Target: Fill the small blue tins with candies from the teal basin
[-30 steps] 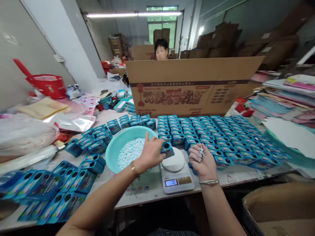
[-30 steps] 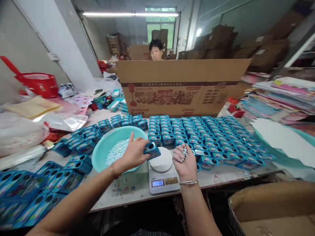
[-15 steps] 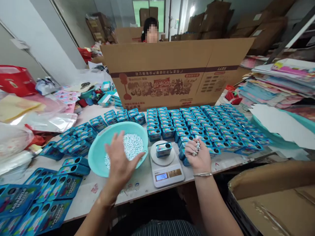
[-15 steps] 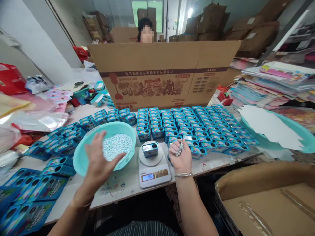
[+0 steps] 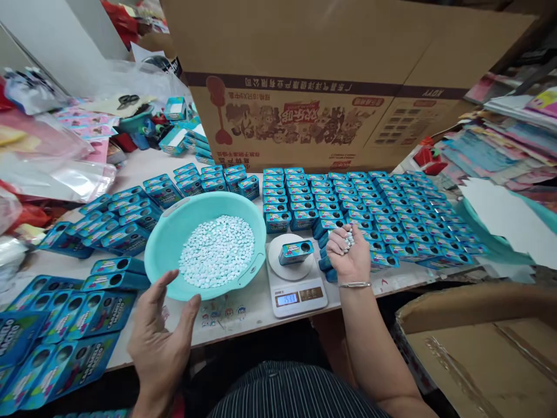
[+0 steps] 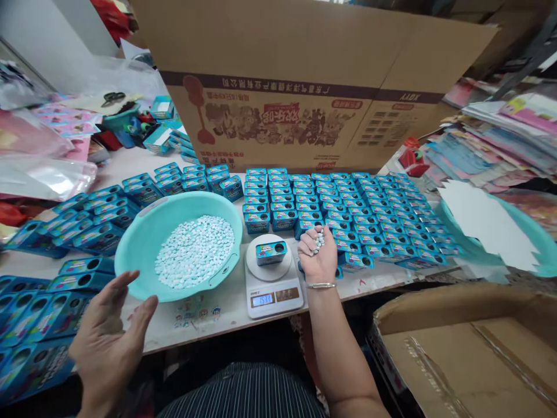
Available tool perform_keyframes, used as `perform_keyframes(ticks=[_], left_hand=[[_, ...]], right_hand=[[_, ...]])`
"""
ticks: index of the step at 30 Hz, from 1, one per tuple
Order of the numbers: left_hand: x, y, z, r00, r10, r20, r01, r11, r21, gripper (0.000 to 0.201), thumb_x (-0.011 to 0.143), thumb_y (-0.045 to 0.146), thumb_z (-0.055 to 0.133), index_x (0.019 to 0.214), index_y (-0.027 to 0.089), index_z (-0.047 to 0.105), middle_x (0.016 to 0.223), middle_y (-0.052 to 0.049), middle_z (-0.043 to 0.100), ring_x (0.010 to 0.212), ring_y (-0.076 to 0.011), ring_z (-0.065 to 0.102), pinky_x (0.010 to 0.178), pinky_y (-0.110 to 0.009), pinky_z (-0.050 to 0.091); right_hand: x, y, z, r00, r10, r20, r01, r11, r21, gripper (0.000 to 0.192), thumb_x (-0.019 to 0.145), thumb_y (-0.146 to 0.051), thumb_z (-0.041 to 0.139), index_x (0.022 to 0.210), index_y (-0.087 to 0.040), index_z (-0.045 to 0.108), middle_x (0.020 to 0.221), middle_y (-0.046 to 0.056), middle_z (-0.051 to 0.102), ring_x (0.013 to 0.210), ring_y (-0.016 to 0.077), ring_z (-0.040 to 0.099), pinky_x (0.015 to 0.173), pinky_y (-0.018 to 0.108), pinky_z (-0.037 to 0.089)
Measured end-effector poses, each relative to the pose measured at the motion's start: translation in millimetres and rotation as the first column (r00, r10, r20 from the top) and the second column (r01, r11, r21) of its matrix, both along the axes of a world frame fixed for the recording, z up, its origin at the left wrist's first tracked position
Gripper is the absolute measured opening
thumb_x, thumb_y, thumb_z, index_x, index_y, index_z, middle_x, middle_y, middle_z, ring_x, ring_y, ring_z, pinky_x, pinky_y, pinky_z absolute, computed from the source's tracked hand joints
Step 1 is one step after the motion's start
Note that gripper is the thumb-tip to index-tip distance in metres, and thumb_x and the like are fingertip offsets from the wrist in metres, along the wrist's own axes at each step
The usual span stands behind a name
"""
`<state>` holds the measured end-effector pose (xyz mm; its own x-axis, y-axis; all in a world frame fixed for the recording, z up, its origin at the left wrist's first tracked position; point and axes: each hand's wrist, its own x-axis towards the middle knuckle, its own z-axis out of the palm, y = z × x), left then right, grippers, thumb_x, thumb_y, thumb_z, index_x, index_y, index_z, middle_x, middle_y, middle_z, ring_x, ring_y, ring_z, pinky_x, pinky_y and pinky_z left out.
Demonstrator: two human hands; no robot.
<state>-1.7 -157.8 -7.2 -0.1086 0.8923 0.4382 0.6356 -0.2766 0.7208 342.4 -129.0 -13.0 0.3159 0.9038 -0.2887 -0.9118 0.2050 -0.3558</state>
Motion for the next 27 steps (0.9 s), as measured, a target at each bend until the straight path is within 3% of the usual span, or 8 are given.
perform_keyframes(ticks=[5,9,12,15,18,21,24,27], left_hand=[[28.5,13.1,2.2,0.985,-0.168,0.029,0.169,0.985,-0.026,0.047,0.085,0.033,0.066,0.129,0.025,0.054,0.125,-0.007,0.063,0.117,-0.0254,0.06,0.106,-0.046,0.047],[69.2,30.4,4.4,0.919,-0.386,-0.085,0.388,0.922,0.009,0.047,0.087,0.032,0.063,0.131,0.024,0.05,0.125,-0.009,0.063,0.118,-0.0249,0.058,0.102,-0.045,0.049],[114.9,48.0,-1.9,0.817,-0.506,-0.276,0.514,0.856,-0.047,0.056,0.087,0.033,0.062,0.137,0.02,0.043,0.133,-0.014,0.057,0.129,-0.0312,0.048,0.111,-0.056,0.037],[159.5,61.2,-11.4,0.669,-0.582,-0.462,0.547,0.807,-0.225,0.064,0.083,0.029,0.065,0.14,0.015,0.04,0.139,-0.017,0.053,0.137,-0.0378,0.036,0.114,-0.067,0.019],[178.1,66.6,-14.7,0.547,-0.661,-0.513,0.567,0.744,-0.354,0.047,0.082,0.023,0.062,0.127,0.016,0.051,0.123,-0.014,0.063,0.127,-0.0347,0.046,0.115,-0.066,0.014],[158.8,67.3,0.1,0.583,-0.669,-0.461,0.592,0.739,-0.323,0.03,0.082,0.025,0.061,0.112,0.022,0.057,0.107,-0.007,0.067,0.113,-0.0289,0.055,0.116,-0.064,0.011],[109.9,72.7,38.7,0.754,-0.524,-0.395,0.495,0.85,-0.182,0.032,0.082,0.036,0.065,0.111,0.023,0.057,0.106,-0.004,0.068,0.114,-0.0274,0.054,0.117,-0.062,0.007],[47.8,101.3,84.9,0.864,-0.236,-0.444,0.242,0.969,-0.045,0.033,0.084,0.043,0.064,0.109,0.021,0.058,0.11,-0.005,0.067,0.11,-0.027,0.057,0.116,-0.06,0.009]], right_hand=[[-0.9,6.6,-1.1,0.998,0.028,0.05,-0.028,1.0,0.002,0.023,0.096,-0.03,0.046,0.075,-0.022,0.045,0.053,-0.009,0.039,0.035,0.0057,0.031,0.031,0.018,0.027],[-0.9,10.4,-1.6,0.998,0.015,0.065,-0.015,1.0,-0.002,0.023,0.094,-0.029,0.05,0.073,-0.022,0.045,0.053,-0.009,0.038,0.035,0.0053,0.031,0.031,0.017,0.028],[-3.2,12.5,-1.1,0.999,-0.032,0.032,0.033,0.999,-0.041,0.023,0.092,-0.027,0.053,0.072,-0.021,0.043,0.054,-0.009,0.04,0.039,0.0053,0.038,0.035,0.015,0.035],[-5.0,9.3,1.1,0.996,-0.086,-0.03,0.082,0.991,-0.11,0.022,0.091,-0.022,0.053,0.072,-0.021,0.042,0.058,-0.007,0.045,0.048,0.0063,0.048,0.044,0.016,0.047],[-0.6,-2.0,2.1,0.995,-0.086,-0.053,0.08,0.99,-0.115,0.018,0.085,-0.015,0.054,0.074,-0.021,0.042,0.06,-0.007,0.048,0.051,0.0064,0.051,0.046,0.016,0.049],[13.3,-12.6,-1.1,0.997,-0.042,-0.057,0.038,0.997,-0.065,0.025,0.074,-0.005,0.058,0.074,-0.022,0.04,0.06,-0.007,0.049,0.05,0.0069,0.052,0.045,0.016,0.049],[26.1,-14.5,-3.9,0.996,-0.011,-0.086,0.006,0.998,-0.059,0.03,0.068,0.0,0.056,0.075,-0.024,0.039,0.059,-0.006,0.05,0.048,0.0087,0.053,0.044,0.018,0.049],[23.5,-9.4,-2.2,0.997,0.039,-0.073,-0.043,0.998,-0.048,0.032,0.065,0.002,0.053,0.076,-0.024,0.038,0.06,-0.007,0.049,0.049,0.0088,0.054,0.044,0.018,0.049]])
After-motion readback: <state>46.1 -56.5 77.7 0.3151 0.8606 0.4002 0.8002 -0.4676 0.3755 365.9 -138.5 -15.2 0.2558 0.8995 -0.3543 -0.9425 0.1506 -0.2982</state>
